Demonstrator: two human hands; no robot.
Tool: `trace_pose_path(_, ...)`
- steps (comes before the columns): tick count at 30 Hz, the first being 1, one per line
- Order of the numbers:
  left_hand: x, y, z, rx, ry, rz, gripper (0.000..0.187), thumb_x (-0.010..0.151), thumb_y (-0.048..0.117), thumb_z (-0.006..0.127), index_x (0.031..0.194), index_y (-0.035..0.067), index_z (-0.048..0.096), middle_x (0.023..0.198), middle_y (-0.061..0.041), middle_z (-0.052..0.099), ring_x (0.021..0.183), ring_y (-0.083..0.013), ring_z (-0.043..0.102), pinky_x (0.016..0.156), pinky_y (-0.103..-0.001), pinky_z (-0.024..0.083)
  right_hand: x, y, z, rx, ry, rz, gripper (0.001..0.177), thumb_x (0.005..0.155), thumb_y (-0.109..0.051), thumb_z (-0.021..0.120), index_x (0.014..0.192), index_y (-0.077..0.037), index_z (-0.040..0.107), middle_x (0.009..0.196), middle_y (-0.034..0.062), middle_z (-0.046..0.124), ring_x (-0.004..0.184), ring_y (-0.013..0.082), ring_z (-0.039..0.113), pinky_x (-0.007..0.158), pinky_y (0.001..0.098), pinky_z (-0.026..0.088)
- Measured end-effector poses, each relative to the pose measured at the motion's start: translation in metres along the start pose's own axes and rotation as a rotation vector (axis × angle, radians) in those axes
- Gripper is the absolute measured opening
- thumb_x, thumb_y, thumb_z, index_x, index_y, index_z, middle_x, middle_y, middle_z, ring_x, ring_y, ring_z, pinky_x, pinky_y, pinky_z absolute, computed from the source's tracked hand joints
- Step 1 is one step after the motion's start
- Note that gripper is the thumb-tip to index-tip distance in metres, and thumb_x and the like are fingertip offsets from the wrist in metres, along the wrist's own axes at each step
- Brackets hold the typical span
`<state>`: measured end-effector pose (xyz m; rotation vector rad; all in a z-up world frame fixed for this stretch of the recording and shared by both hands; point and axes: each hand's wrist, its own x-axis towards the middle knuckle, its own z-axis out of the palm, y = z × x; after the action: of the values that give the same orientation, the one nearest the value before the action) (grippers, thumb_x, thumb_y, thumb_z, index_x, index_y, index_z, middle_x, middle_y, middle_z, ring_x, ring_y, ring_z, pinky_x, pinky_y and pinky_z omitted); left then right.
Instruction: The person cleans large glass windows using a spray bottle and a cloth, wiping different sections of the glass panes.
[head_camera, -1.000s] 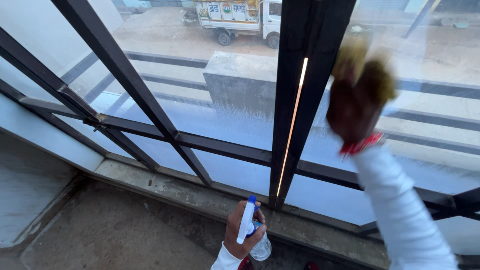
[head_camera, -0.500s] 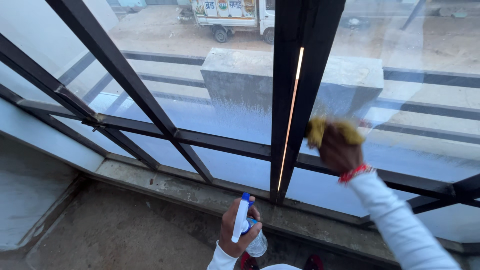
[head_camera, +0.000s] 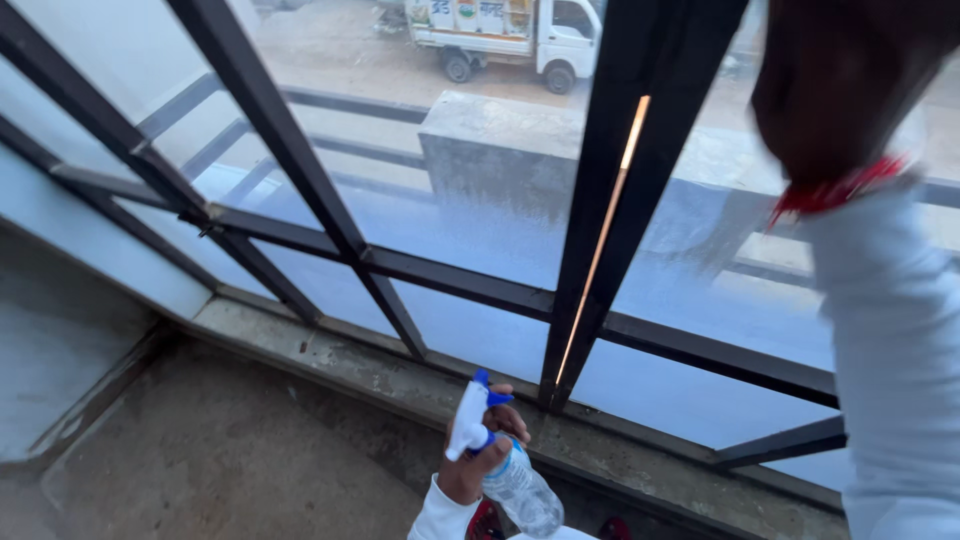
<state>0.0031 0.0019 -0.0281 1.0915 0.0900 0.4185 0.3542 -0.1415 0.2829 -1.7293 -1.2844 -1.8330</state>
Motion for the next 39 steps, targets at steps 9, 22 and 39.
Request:
trace_pose_path(9,0.014,0.030,-0.006,-0.210,-0.038,-0.028,0.076,0.083,0.025,0.086,0.142,-0.002,0.047,0.099,-0.015,0.067,0.090,-0.0270,0.072,0.080,-0.042,0.061,-0.063,-0.037,-0.016,0.252,-0.032,0.132,0.018,0.107,0.004,0.070,0.124,0.003,0.070,0.129,0.0195,0.069,0.124,0.0360,0.066,0.103,0.0439,0.051)
trace_pose_path(22,0.021,0.045,-0.032,-0.275,-0.114,-0.034,0.075,0.083,0.023,0.086,0.140,-0.004,0.046,0.099,-0.018,0.066,0.087,-0.0295,0.072,0.076,-0.045,0.061,0.033,-0.099,-0.015,-0.093,-0.125,-0.080,0.020,0.099,-0.004,0.073,0.118,-0.001,0.069,0.124,0.0109,0.064,0.123,0.0248,0.061,0.091,0.0305,0.056)
trace_pose_path(39,-0.014,0.032,-0.044,-0.172,-0.066,-0.049,0.077,0.081,0.026,0.087,0.141,-0.002,0.048,0.098,-0.016,0.067,0.087,-0.0287,0.073,0.076,-0.044,0.062,-0.050,-0.110,-0.015,-0.170,-0.157,-0.069,0.028,0.079,-0.022,0.081,0.105,-0.014,0.073,0.116,0.0049,0.062,0.105,0.0254,0.065,0.085,0.0584,0.044)
